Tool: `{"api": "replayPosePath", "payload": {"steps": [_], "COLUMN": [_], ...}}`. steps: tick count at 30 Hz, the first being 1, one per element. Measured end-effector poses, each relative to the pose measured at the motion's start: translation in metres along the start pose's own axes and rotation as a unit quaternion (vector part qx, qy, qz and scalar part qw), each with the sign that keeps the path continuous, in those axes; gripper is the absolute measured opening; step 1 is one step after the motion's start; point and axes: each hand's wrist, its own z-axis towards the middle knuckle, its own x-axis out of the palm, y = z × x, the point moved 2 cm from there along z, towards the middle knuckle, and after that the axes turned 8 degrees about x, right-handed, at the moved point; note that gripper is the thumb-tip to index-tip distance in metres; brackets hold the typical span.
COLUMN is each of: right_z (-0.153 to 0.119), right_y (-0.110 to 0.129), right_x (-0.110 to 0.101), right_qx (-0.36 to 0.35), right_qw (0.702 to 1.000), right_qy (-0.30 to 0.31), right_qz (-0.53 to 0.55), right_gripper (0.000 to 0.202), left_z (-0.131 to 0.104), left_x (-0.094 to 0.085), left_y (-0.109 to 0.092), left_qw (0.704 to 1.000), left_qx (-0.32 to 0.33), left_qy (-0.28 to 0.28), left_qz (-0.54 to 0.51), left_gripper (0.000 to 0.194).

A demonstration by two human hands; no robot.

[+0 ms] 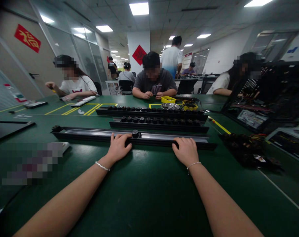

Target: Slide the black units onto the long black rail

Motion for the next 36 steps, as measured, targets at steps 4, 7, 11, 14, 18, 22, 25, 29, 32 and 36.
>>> {"api": "replayPosePath", "payload": {"steps": [4, 7, 11, 14, 18, 22, 25, 29, 32, 36], "right_z": [0.0, 0.0, 0.0, 0.0, 0.003, 0.008, 0.012, 0.019, 0.024, 0.028], "right_y": [0.0, -0.001, 0.0, 0.005, 0.02, 0.05, 0.08, 0.121, 0.142, 0.155], "right_x": [0.0, -0.001, -0.001, -0.003, -0.006, -0.004, 0.002, 0.012, 0.017, 0.018], "right_qx": [0.004, 0.0, -0.002, -0.001, -0.019, -0.046, -0.052, -0.025, 0.013, 0.054], "right_qw": [1.0, 1.0, 1.0, 0.999, 0.996, 0.991, 0.988, 0.985, 0.982, 0.981], "right_qy": [0.003, 0.003, -0.007, -0.022, -0.044, -0.04, -0.018, -0.006, -0.013, -0.029], "right_qz": [-0.001, 0.002, 0.013, 0.031, 0.071, 0.118, 0.146, 0.172, 0.186, 0.182], "right_gripper": [0.037, 0.037, 0.037, 0.036, 0.036, 0.035, 0.036, 0.04, 0.046, 0.041], "left_z": [0.0, 0.0, 0.0, 0.0, 0.0, 0.0, 0.0, -0.001, -0.001, -0.001], "left_x": [0.0, -0.001, -0.003, -0.003, -0.003, -0.003, -0.004, -0.003, -0.003, -0.003], "left_y": [-0.002, -0.004, -0.006, -0.007, -0.008, -0.009, -0.01, -0.01, -0.009, -0.009], "left_qw": [1.0, 0.999, 0.999, 0.998, 0.998, 0.997, 0.996, 0.995, 0.995, 0.995], "left_qx": [0.02, 0.033, 0.038, 0.04, 0.054, 0.061, 0.068, 0.077, 0.077, 0.074], "left_qy": [0.014, 0.021, 0.031, 0.042, 0.042, 0.052, 0.056, 0.062, 0.064, 0.064], "left_qz": [-0.003, -0.006, -0.002, 0.006, 0.005, 0.009, 0.014, 0.014, 0.016, 0.018], "left_gripper": [0.041, 0.043, 0.045, 0.048, 0.05, 0.053, 0.057, 0.061, 0.062, 0.063]}}
